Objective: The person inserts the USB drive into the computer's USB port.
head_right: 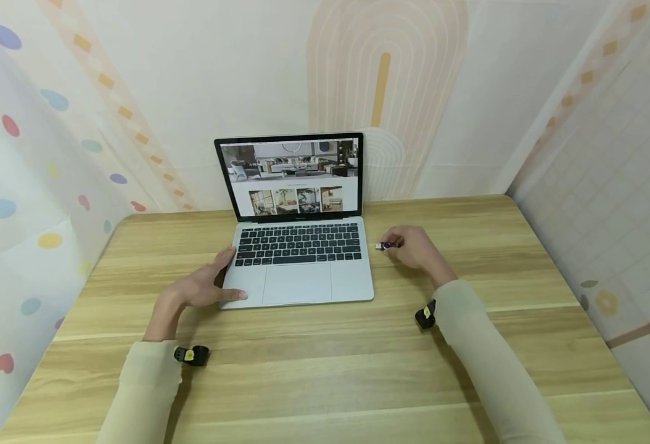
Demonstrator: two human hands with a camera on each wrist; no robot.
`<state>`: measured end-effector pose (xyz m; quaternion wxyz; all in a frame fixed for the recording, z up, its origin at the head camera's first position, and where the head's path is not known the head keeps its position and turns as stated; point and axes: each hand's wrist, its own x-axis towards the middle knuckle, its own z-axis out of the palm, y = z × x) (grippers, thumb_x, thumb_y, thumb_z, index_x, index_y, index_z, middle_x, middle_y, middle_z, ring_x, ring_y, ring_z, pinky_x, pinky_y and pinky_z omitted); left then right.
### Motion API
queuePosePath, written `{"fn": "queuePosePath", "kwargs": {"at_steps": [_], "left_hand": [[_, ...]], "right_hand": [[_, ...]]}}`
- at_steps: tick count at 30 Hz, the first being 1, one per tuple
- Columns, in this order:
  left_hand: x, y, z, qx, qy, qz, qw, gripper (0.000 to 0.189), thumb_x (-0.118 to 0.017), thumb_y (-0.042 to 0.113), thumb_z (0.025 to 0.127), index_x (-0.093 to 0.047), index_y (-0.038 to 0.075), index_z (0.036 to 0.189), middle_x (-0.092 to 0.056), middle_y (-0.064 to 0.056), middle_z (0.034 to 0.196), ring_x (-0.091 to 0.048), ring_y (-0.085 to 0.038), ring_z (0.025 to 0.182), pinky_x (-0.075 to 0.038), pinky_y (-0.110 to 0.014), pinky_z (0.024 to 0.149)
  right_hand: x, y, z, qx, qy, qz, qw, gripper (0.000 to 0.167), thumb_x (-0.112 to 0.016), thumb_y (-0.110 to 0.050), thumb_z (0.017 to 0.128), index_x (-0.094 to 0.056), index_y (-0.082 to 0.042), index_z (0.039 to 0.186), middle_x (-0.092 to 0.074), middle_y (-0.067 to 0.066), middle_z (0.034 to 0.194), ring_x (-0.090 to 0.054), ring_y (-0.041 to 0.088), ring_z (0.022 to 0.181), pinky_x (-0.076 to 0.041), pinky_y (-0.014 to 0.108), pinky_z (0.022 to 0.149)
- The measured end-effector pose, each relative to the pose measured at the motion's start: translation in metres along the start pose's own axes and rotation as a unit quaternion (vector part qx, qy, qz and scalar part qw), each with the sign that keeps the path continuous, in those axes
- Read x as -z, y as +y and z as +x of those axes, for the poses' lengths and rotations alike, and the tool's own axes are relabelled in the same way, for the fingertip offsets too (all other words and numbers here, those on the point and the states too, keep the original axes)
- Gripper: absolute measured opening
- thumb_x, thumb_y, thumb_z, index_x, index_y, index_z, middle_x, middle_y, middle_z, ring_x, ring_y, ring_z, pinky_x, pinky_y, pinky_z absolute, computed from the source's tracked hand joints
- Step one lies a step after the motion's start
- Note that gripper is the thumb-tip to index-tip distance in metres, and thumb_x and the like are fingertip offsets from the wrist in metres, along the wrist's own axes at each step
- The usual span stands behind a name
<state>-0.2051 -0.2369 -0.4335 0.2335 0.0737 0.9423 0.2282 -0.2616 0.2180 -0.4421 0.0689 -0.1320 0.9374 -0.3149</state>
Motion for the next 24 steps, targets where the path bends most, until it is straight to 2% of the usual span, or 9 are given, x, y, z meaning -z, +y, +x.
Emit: {"fn": "queuePosePath", "kwargs": {"at_steps": [24], "left_hand": [[0.000, -0.001, 0.001, 0.005, 0.001, -0.002, 1.0000, 0.118, -0.074, 0.055, 0.089, 0.005, 0.013, 0.166, 0.007, -0.019, 0.173, 0.000, -0.046, 0.159, -0.010, -0.065, 0.127]], "right_hand": [[-0.003, -0.003, 0.014, -0.005, 0.005, -0.002, 1.0000, 0.017, -0.071, -0.010, 0.096, -0.074, -0.005, 0.112, -0.074, 0.014, 0.107, -0.065, 0.027, 0.096, -0.054, 0.040, 0.088]]}}
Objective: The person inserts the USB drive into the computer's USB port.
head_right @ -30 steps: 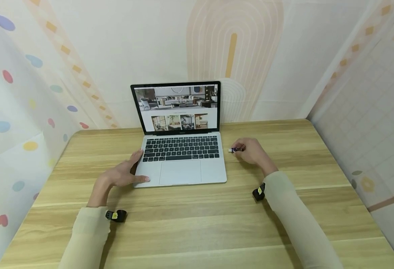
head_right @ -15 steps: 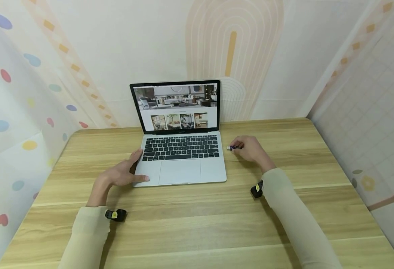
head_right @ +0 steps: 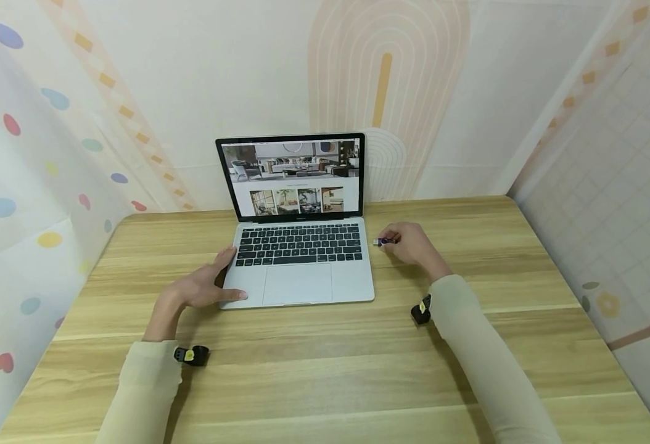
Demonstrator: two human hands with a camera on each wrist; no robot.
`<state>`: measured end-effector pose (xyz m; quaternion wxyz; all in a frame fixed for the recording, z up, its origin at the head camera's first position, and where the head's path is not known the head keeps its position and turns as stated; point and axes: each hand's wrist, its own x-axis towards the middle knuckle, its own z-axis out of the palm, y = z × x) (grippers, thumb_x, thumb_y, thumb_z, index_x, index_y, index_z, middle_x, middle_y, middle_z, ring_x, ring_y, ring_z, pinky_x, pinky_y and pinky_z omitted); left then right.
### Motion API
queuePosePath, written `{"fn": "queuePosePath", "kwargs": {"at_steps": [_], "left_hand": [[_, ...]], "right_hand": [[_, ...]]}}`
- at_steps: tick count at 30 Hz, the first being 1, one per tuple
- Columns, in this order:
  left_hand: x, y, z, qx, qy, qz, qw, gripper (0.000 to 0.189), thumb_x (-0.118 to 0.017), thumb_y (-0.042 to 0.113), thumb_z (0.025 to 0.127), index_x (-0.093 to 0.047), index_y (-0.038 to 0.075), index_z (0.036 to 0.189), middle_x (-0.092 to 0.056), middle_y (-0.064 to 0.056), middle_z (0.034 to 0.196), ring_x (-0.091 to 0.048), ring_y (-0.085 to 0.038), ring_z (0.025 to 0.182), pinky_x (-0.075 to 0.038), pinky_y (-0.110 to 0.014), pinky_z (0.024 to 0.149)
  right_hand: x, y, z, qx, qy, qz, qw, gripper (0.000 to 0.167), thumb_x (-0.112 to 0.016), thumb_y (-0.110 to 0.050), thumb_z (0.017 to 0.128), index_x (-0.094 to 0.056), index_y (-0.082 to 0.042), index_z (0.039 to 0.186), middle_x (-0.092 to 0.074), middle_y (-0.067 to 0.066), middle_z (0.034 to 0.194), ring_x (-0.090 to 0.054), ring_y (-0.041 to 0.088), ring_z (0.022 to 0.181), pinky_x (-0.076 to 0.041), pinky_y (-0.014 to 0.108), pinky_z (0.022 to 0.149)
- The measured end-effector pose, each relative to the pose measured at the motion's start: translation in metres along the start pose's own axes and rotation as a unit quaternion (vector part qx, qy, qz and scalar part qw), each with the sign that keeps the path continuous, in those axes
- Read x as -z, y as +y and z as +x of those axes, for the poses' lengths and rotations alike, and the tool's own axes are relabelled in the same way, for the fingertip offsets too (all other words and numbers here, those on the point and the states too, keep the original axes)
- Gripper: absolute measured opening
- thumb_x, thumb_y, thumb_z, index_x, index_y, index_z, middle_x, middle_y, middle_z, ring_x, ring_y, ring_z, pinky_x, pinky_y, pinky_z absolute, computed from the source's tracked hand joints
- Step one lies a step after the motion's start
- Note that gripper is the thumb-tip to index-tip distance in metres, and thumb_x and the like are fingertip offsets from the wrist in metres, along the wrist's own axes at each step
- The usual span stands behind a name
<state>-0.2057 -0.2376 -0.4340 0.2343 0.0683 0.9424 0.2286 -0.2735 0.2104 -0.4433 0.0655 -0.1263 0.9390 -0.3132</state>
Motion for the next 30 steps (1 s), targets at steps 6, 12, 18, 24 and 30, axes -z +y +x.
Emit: {"fn": "queuePosePath", "kwargs": {"at_steps": [6, 12, 18, 24, 30], "left_hand": [[0.000, 0.000, 0.000, 0.001, -0.002, 0.003, 1.0000, 0.117, -0.073, 0.055, 0.089, 0.005, 0.012, 0.166, 0.007, -0.020, 0.172, 0.000, -0.047, 0.158, -0.010, -0.065, 0.127], [0.000, 0.000, 0.000, 0.002, -0.003, 0.001, 1.0000, 0.117, -0.073, 0.055, 0.090, 0.006, 0.013, 0.166, 0.008, -0.020, 0.172, 0.000, -0.047, 0.158, -0.010, -0.064, 0.127], [0.001, 0.001, 0.000, 0.001, -0.003, 0.001, 1.0000, 0.117, -0.073, 0.055, 0.090, 0.007, 0.013, 0.166, 0.008, -0.020, 0.172, 0.000, -0.046, 0.159, -0.010, -0.064, 0.128], [0.002, 0.002, 0.000, -0.006, 0.001, 0.001, 1.0000, 0.117, -0.074, 0.053, 0.090, 0.005, 0.011, 0.166, 0.008, -0.019, 0.173, 0.001, -0.043, 0.160, -0.010, -0.062, 0.128], [0.001, 0.001, -0.001, -0.007, -0.002, 0.001, 1.0000, 0.117, -0.074, 0.053, 0.090, 0.006, 0.011, 0.165, 0.008, -0.020, 0.173, 0.001, -0.043, 0.160, -0.009, -0.062, 0.128]], "right_hand": [[-0.001, -0.001, 0.001, -0.002, -0.001, 0.007, 1.0000, 0.017, -0.070, -0.011, 0.097, -0.074, -0.006, 0.113, -0.074, 0.014, 0.108, -0.065, 0.028, 0.097, -0.055, 0.042, 0.089], [-0.001, -0.002, 0.005, -0.001, 0.002, 0.004, 1.0000, 0.017, -0.069, -0.012, 0.097, -0.074, -0.007, 0.112, -0.074, 0.013, 0.107, -0.065, 0.028, 0.097, -0.055, 0.042, 0.090], [-0.001, -0.002, 0.008, 0.006, 0.005, 0.002, 1.0000, 0.018, -0.070, -0.010, 0.096, -0.074, -0.005, 0.113, -0.074, 0.015, 0.107, -0.066, 0.028, 0.097, -0.055, 0.043, 0.090], [0.001, -0.003, 0.010, 0.006, 0.006, 0.003, 1.0000, 0.019, -0.070, -0.009, 0.096, -0.074, -0.004, 0.113, -0.075, 0.016, 0.107, -0.067, 0.029, 0.096, -0.056, 0.043, 0.089], [-0.001, -0.003, 0.013, 0.002, 0.007, 0.005, 1.0000, 0.019, -0.069, -0.010, 0.096, -0.074, -0.005, 0.114, -0.074, 0.016, 0.108, -0.066, 0.028, 0.097, -0.055, 0.043, 0.089]]}}
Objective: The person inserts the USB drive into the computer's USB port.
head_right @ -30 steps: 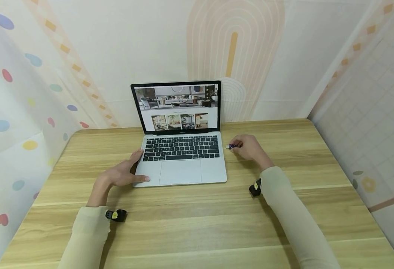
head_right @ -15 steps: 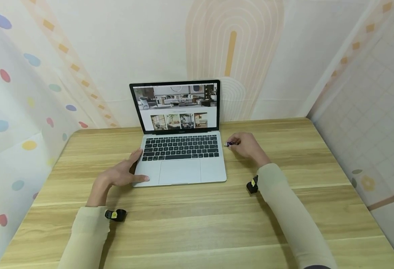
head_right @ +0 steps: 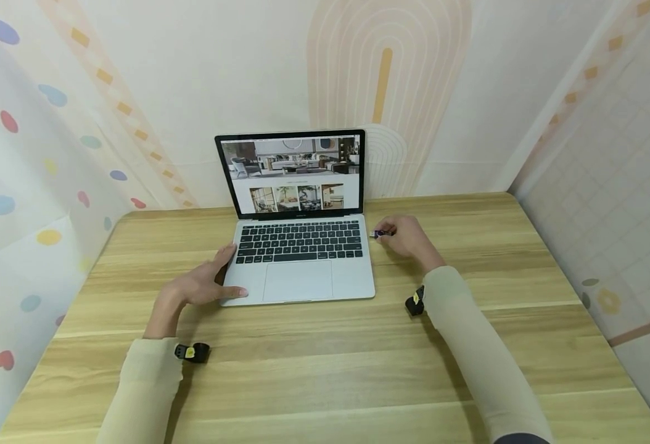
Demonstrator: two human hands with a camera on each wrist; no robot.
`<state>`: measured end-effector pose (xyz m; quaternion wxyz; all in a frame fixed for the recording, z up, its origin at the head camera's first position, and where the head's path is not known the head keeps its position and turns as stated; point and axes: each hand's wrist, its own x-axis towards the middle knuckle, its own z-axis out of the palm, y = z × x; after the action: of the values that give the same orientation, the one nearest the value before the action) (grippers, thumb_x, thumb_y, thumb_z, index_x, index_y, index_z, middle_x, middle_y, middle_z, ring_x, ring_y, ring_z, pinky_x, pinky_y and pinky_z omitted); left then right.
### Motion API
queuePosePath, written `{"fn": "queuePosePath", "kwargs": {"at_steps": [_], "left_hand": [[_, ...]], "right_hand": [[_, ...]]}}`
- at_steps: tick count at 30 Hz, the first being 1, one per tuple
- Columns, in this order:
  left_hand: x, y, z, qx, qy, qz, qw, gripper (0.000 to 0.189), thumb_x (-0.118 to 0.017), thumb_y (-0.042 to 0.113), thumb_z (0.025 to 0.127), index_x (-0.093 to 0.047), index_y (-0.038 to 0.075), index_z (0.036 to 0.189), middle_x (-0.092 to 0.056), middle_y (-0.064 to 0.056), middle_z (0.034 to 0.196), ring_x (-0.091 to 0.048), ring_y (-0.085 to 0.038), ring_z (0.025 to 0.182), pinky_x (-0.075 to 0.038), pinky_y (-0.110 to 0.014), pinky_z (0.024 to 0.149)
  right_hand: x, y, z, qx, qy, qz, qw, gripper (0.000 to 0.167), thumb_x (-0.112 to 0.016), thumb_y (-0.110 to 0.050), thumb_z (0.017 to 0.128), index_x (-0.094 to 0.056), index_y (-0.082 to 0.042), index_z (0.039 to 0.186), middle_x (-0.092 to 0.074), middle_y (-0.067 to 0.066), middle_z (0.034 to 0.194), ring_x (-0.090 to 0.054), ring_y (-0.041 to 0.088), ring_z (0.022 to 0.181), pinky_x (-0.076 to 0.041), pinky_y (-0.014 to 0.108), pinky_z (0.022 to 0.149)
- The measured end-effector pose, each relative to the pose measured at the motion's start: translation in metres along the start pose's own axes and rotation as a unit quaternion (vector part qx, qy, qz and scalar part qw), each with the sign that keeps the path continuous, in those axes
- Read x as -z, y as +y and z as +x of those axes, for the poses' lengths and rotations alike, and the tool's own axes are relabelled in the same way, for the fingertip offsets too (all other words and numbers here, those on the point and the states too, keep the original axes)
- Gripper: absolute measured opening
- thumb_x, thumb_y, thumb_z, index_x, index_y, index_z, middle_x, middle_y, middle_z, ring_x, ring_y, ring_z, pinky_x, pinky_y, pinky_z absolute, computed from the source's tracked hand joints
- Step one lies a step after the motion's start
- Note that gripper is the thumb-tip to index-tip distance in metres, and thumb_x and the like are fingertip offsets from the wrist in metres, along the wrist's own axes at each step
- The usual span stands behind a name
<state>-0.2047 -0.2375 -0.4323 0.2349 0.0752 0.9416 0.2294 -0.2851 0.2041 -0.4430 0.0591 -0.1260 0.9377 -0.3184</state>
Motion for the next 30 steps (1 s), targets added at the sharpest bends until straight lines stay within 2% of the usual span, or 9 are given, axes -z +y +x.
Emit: {"fn": "queuePosePath", "kwargs": {"at_steps": [30], "left_hand": [[0.001, 0.000, -0.001, 0.013, -0.003, -0.001, 0.9999, 0.117, -0.073, 0.055, 0.089, 0.005, 0.013, 0.166, 0.008, -0.018, 0.173, 0.000, -0.048, 0.158, -0.010, -0.065, 0.127]], "right_hand": [[-0.005, -0.003, 0.012, 0.016, 0.013, -0.010, 0.9997, 0.018, -0.069, -0.008, 0.096, -0.075, -0.003, 0.113, -0.075, 0.017, 0.106, -0.068, 0.031, 0.098, -0.056, 0.046, 0.091]]}}
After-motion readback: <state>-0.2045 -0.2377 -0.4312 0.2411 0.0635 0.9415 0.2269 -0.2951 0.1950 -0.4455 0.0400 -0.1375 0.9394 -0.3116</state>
